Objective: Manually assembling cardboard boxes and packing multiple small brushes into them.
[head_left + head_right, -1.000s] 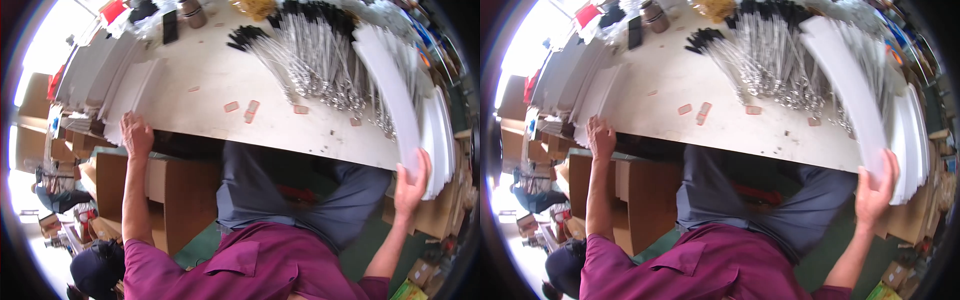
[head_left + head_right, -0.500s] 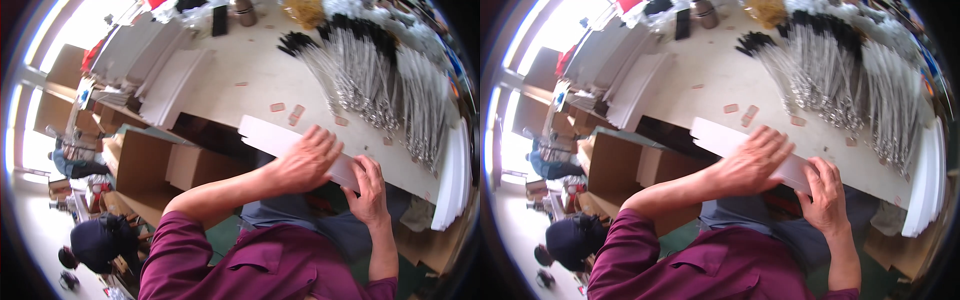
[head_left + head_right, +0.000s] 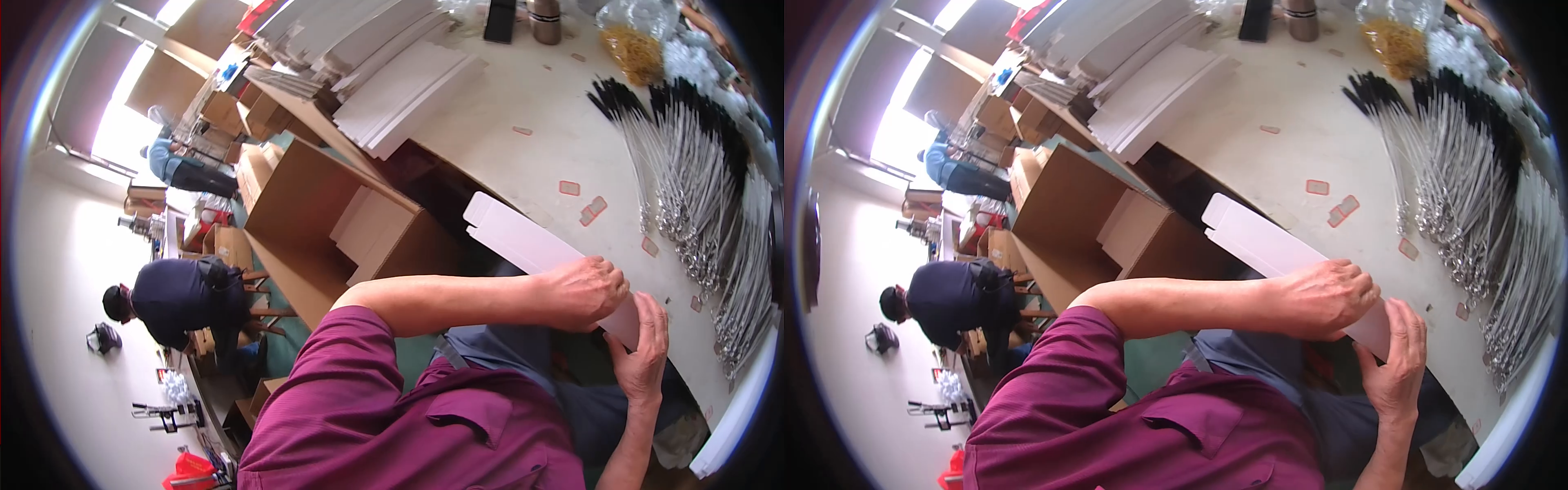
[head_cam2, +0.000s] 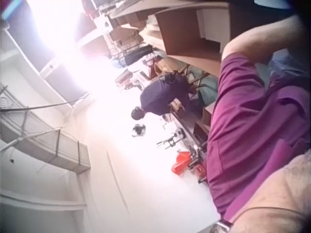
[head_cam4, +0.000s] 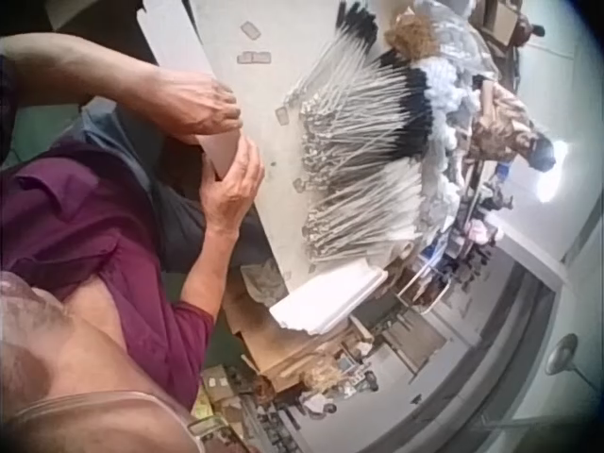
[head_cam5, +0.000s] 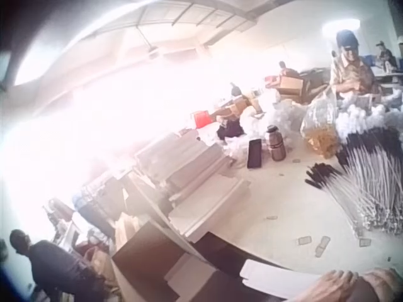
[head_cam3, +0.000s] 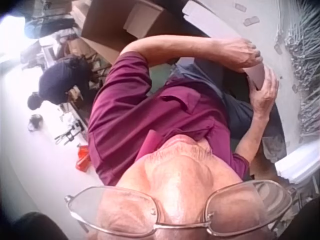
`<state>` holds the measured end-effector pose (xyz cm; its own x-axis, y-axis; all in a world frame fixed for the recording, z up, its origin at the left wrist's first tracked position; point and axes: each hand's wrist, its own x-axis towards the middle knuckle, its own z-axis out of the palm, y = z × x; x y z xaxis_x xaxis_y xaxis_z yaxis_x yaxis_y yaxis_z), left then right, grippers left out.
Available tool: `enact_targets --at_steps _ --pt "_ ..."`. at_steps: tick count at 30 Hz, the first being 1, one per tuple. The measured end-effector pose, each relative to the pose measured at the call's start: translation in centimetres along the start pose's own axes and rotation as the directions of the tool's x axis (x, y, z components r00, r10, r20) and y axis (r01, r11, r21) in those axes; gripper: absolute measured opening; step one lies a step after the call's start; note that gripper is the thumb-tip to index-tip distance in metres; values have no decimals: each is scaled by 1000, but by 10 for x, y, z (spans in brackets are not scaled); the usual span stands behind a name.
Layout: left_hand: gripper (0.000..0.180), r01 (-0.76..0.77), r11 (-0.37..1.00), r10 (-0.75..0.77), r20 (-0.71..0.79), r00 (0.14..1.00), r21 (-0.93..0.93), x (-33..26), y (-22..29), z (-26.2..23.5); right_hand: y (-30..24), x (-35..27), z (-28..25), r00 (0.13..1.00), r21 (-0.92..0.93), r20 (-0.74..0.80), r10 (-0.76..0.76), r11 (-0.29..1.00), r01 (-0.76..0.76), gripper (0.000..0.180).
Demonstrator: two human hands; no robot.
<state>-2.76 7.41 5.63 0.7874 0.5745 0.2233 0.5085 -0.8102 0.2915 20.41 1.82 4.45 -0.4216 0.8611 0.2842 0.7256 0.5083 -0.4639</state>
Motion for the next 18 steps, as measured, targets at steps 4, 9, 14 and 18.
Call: enact_targets --at_steps 4,9,14,18 --pt "30 18 997 -14 -64 998 71 -1 8 16 2 4 10 998 -8 9 -65 998 65 69" --pt "38 81 996 -77 -98 992 40 3 7 21 -2 7 4 999 -70 -33 -43 997 41 68" --pt "62 198 979 -202 -127 971 -38 -7 -5 15 -6 8 -3 973 -15 -219 77 996 -83 58" --pt "70 257 966 -255 -105 961 13 -10 -5 2 -11 10 11 940 -21 -327 101 993 -114 44"
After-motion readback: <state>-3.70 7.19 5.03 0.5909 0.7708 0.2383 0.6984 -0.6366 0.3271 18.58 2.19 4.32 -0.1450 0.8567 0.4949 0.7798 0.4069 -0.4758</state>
